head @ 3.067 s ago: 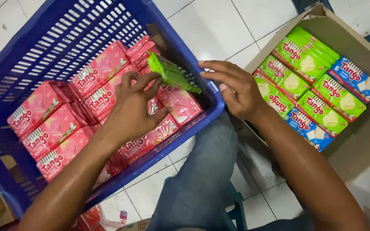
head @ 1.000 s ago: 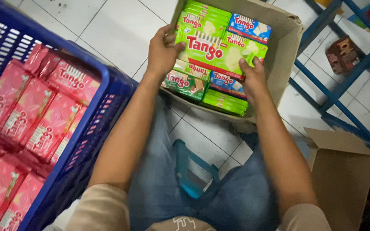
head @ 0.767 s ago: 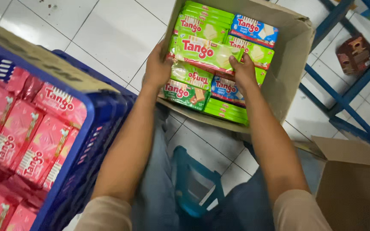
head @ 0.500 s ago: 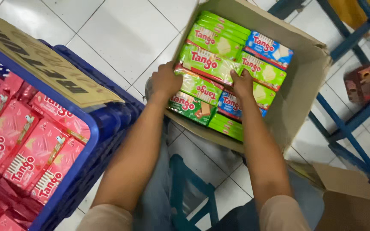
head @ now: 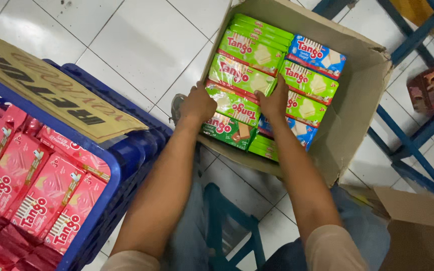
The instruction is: The person transfers small packs of Tango biscuits from a blue plastic basket into a cardboard box. They pick up packs one by one or in small groups and place them into the box, arranging them in neat rows. The process continues until the box is filled.
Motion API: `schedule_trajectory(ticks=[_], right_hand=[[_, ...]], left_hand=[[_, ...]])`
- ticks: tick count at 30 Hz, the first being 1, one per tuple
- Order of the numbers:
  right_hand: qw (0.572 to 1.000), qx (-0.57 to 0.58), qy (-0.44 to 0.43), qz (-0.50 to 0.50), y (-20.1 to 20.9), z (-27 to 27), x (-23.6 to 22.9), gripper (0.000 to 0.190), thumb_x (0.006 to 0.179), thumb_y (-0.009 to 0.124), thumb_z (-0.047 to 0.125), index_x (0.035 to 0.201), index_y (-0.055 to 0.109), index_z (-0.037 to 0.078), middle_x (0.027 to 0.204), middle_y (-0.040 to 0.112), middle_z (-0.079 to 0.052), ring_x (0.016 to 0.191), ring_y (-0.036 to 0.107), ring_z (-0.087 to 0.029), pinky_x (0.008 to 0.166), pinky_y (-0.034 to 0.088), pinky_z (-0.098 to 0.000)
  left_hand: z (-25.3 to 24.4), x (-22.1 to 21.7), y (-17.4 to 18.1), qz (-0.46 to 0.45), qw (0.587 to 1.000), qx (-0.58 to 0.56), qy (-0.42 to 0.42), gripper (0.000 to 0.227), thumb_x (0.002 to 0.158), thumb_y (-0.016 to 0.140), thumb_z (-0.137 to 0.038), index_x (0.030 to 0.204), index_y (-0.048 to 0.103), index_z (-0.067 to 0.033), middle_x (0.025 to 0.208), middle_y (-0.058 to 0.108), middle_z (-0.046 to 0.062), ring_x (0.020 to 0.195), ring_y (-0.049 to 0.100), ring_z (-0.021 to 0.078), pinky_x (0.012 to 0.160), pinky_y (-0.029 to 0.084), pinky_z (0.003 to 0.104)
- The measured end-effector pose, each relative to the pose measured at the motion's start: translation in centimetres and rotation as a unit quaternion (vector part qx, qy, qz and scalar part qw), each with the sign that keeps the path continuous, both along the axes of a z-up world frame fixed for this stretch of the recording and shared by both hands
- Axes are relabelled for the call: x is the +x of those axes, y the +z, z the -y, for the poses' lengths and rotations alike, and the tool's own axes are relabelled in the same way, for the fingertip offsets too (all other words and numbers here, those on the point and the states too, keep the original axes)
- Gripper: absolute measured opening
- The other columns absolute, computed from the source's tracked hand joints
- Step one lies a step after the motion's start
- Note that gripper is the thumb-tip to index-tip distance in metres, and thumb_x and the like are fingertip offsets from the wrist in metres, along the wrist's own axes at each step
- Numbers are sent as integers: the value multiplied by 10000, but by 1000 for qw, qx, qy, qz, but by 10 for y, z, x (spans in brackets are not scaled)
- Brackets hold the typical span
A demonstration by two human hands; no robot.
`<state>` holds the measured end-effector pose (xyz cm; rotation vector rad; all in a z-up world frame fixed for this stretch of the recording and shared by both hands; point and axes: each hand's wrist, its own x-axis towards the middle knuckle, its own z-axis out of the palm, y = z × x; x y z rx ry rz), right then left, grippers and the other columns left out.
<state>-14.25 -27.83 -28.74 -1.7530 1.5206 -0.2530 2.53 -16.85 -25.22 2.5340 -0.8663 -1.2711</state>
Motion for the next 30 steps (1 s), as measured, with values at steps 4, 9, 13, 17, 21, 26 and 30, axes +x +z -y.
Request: schedule_trajectory(ticks=[4,9,13,17,21,26,30], right_hand=[[996,-29,-79,13,1,-21,-6,596,743,631,76,1258,332,36,1032,428,-199,986,514,-382,863,416,-465],[990,107,-88,-8,-42,-30,-27,661,653,567,99,1278,357,140,1097,511,-143,1096,494,-312,950,375,-404],[943,210,-49,252,-73,-27,-40,833,561,524,-160,1328,267,40,1092,481,-122,1028,502,-224,891,426,-347],[982,172,75,8,-2,-47,-77,422,665,644,261,1058,551,143,1018,612,-106,1037,549,-264,862,433,-388],[951,147,261,-73,22,-59,-114,299,743,585,265,1008,602,127,957,633,-150,990,568,-329,853,435,-433],[902,135,410,-15,74,-99,-126,189,803,534,182,869,627,31,854,643,-219,879,596,-396,766,456,-460],[919,137,366,50,84,-112,-113,196,730,664,145,888,592,55,814,623,-129,838,589,-258,755,477,-375]], left_hand=[[2,-1,9,4,1000,20,-15,644,781,432,-175,1339,207,54,1325,337,245,1148,375,509,918,324,584],[-3,0,14,5,1000,-21,-12,624,783,423,-165,1336,230,52,1300,369,252,1153,411,456,919,349,549],[-4,-7,51,24,998,-65,6,633,790,453,-188,1327,238,70,1282,379,272,1143,421,457,932,344,541],[-9,-7,46,67,995,-65,19,646,776,485,-238,1323,288,42,1255,426,238,1124,443,430,918,334,556],[-20,-24,57,110,983,-145,14,295,797,470,-180,986,607,-2,885,622,212,901,595,402,765,464,497],[-86,-74,152,88,971,-223,-16,225,791,533,-279,873,662,-114,812,655,171,846,624,375,738,486,470],[-165,-87,224,7,917,-384,-103,208,810,489,-181,930,620,-73,868,653,168,852,608,383,733,480,490]])
